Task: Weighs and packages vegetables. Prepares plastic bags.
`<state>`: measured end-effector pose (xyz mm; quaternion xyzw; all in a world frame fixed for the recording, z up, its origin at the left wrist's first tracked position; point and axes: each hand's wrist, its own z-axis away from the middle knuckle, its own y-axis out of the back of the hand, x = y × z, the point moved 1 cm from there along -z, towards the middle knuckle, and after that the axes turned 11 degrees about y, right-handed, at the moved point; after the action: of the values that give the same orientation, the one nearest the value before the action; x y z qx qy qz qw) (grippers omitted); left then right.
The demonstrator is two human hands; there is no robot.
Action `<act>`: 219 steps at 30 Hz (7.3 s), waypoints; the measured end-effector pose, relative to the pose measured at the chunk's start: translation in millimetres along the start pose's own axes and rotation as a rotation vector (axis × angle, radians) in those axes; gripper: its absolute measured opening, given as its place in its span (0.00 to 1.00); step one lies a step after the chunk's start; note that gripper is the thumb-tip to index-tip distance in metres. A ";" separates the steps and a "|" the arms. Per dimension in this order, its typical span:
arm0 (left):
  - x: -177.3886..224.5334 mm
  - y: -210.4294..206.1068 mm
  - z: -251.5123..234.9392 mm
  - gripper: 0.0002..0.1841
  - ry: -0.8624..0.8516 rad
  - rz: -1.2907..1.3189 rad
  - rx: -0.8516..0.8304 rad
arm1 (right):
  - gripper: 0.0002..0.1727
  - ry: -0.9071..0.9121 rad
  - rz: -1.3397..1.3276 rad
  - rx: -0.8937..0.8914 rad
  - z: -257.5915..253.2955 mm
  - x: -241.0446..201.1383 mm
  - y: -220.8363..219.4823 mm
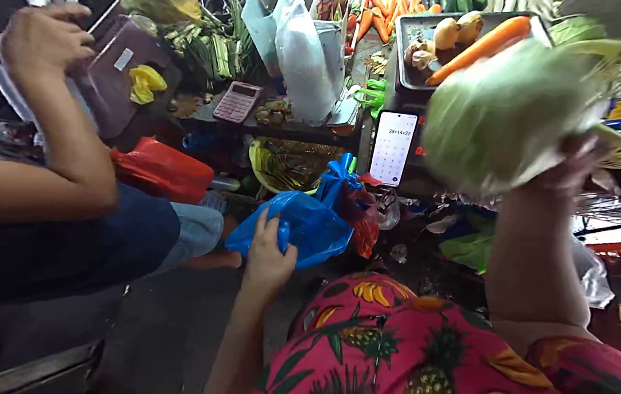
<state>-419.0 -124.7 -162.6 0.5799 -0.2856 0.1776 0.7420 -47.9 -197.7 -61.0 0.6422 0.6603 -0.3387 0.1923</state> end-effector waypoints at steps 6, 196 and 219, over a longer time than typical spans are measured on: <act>6.0 21.4 37.3 0.43 -0.044 0.215 -0.071 | 0.25 -0.774 -0.528 -0.319 102.4 148.8 -119.8; 17.3 -55.1 41.4 0.03 0.264 0.905 -0.264 | 0.17 -0.038 1.144 -0.354 83.9 100.1 0.6; 62.5 -27.7 30.6 0.05 0.042 0.850 -0.358 | 0.45 -0.368 0.564 -0.753 83.6 103.5 -61.6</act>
<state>-360.8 -165.7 -139.2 0.2703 -0.5094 0.4258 0.6973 -133.8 -178.1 -178.1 0.6112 0.4926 -0.1198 0.6078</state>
